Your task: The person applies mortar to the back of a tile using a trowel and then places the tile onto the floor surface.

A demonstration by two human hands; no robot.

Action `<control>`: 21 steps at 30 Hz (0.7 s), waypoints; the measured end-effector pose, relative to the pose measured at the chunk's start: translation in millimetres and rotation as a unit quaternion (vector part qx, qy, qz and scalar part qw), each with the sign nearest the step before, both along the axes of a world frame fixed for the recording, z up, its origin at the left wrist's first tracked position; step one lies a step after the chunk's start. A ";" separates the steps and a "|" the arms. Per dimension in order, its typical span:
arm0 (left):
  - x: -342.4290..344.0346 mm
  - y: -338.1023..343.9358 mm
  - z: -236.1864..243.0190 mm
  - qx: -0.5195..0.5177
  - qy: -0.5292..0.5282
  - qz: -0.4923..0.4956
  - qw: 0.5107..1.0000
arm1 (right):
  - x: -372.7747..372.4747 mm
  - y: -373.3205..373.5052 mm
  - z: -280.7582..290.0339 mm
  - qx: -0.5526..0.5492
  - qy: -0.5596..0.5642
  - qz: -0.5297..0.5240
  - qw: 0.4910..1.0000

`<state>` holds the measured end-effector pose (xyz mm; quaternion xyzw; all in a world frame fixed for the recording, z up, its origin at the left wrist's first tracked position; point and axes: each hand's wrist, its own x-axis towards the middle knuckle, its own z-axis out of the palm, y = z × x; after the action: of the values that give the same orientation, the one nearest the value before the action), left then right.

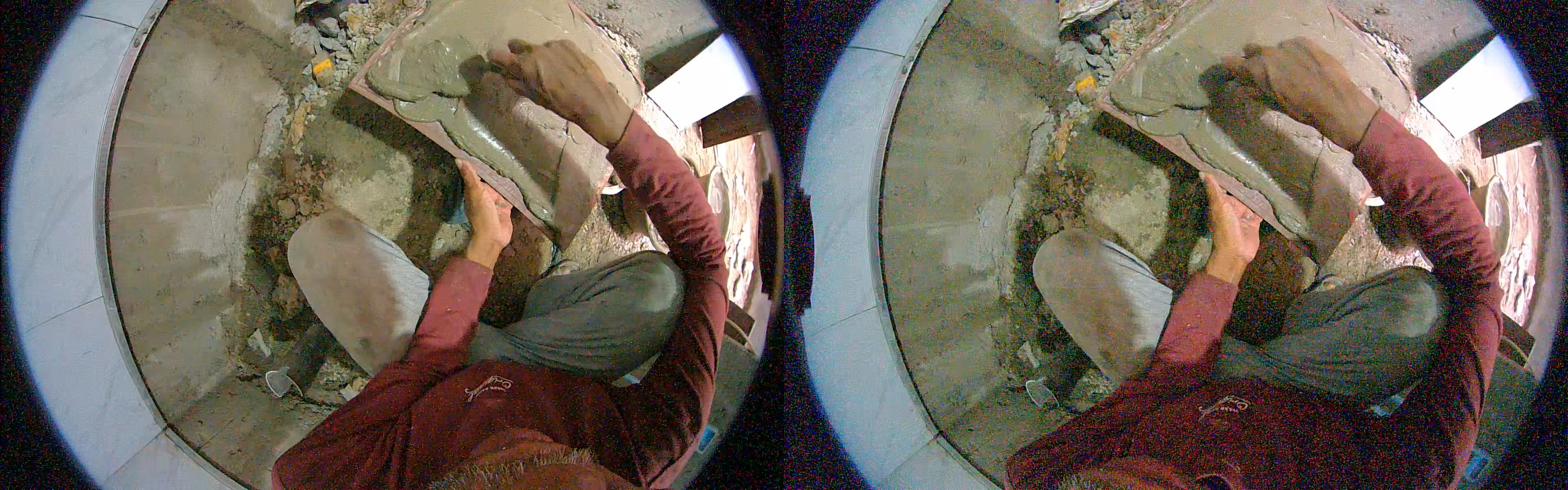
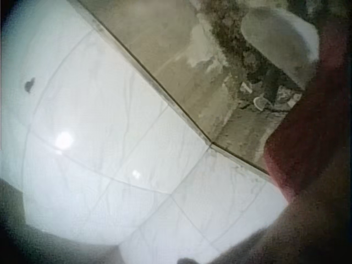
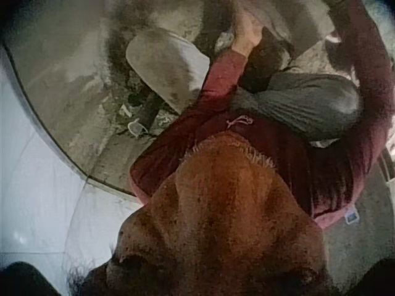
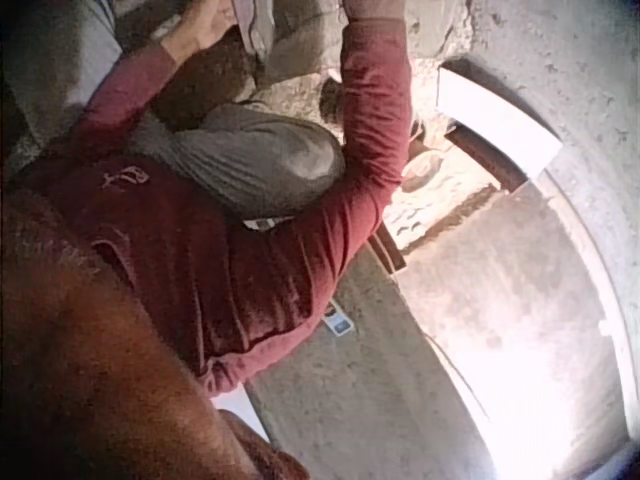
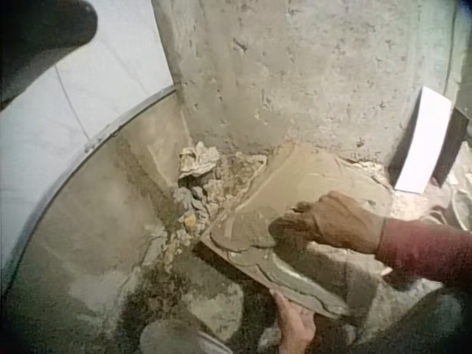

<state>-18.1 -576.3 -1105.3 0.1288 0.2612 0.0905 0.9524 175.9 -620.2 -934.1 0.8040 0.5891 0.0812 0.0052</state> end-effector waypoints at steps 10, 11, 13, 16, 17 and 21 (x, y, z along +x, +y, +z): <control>-0.4 -2.9 3.1 0.020 0.005 0.003 1.000 | -36.0 -2.6 21.8 -0.002 -0.002 -0.029 1.000; 0.7 -2.6 3.3 0.020 0.005 0.001 1.000 | -31.7 -1.4 12.3 0.008 -0.001 -0.016 1.000; 2.7 -3.4 0.6 0.010 0.014 0.007 1.000 | -20.0 4.4 9.2 -0.006 0.029 -0.012 0.999; 0.3 -0.4 -1.3 0.015 0.002 -0.005 1.000 | 1.5 20.0 14.4 -0.052 0.118 0.009 0.992; 0.7 -1.0 0.9 0.013 0.008 0.000 1.000 | 6.7 24.0 22.8 -0.099 0.193 -0.013 0.976; -0.8 1.0 12.5 0.000 0.042 -0.007 0.999 | 17.7 0.8 52.9 -0.124 0.316 -0.064 0.938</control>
<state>-18.9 -575.2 -1092.8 0.1343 0.3004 0.0784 0.9410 193.6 -619.4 -881.2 0.8170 0.5132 -0.2514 -0.0768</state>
